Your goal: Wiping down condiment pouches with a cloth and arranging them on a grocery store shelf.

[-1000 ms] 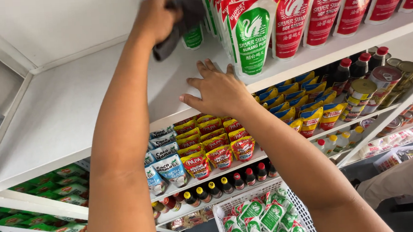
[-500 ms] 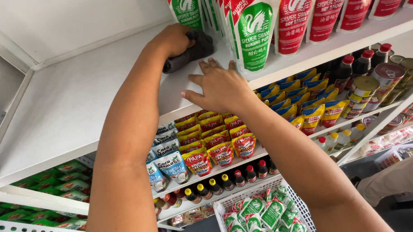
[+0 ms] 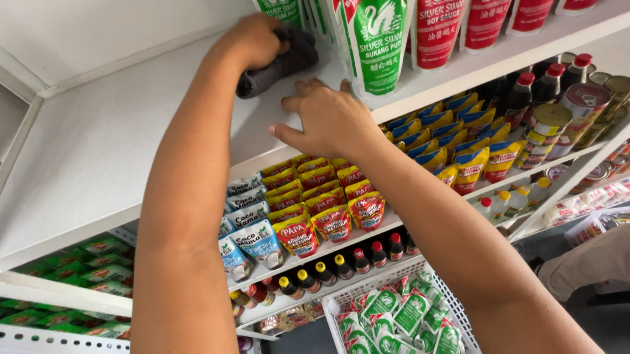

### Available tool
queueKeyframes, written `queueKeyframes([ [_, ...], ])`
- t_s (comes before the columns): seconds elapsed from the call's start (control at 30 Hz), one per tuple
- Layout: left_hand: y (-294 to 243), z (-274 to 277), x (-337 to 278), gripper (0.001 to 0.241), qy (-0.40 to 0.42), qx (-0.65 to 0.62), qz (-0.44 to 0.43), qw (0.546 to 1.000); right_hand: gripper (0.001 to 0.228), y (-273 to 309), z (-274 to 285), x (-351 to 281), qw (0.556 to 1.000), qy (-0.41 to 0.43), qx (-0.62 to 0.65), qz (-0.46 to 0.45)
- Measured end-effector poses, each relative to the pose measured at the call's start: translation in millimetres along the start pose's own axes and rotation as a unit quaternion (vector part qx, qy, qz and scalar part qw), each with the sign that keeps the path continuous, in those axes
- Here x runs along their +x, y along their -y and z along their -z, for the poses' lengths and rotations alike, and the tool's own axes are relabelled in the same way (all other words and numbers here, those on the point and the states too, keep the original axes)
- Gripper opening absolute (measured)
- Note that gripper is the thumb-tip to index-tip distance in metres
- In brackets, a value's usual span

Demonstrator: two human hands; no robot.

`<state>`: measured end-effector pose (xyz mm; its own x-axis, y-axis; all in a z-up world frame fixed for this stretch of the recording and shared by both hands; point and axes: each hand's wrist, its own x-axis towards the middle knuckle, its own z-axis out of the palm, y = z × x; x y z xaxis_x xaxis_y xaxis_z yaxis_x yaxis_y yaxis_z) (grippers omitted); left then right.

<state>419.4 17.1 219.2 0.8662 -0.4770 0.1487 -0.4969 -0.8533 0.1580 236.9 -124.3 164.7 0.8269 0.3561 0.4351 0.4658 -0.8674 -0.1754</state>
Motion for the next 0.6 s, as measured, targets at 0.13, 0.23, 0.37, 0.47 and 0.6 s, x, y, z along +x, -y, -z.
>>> queueKeyframes([
  [0.13, -41.3, 27.5, -69.7, 0.028, -0.16, -0.07, -0.05, 0.983, 0.052, -4.7, -7.5, -6.8, 0.991, -0.113, 0.07, 0.028],
  [0.23, -73.8, 13.8, -152.8, 0.022, -0.332, -0.155, -0.163, 0.916, 0.037, -23.0, -33.7, -24.7, 0.959, -0.219, 0.104, 0.145],
  [0.37, -128.0, -39.0, -273.6, 0.025, -0.392, -0.304, -0.103, 0.862, 0.028, -15.1, -50.7, -95.3, 0.889, -0.323, 0.194, 0.261],
  [0.47, -137.3, -121.0, -331.7, 0.035, -0.351, -0.339, -0.109, 0.866, 0.032, -15.3, -98.0, -175.4, 0.908, -0.274, 0.257, 0.186],
  [0.6, -140.9, -240.9, -364.4, 0.052, -0.289, -0.434, -0.022, 0.853, 0.024, -56.1, -211.7, -290.8, 0.926, -0.136, 0.353, 0.0],
])
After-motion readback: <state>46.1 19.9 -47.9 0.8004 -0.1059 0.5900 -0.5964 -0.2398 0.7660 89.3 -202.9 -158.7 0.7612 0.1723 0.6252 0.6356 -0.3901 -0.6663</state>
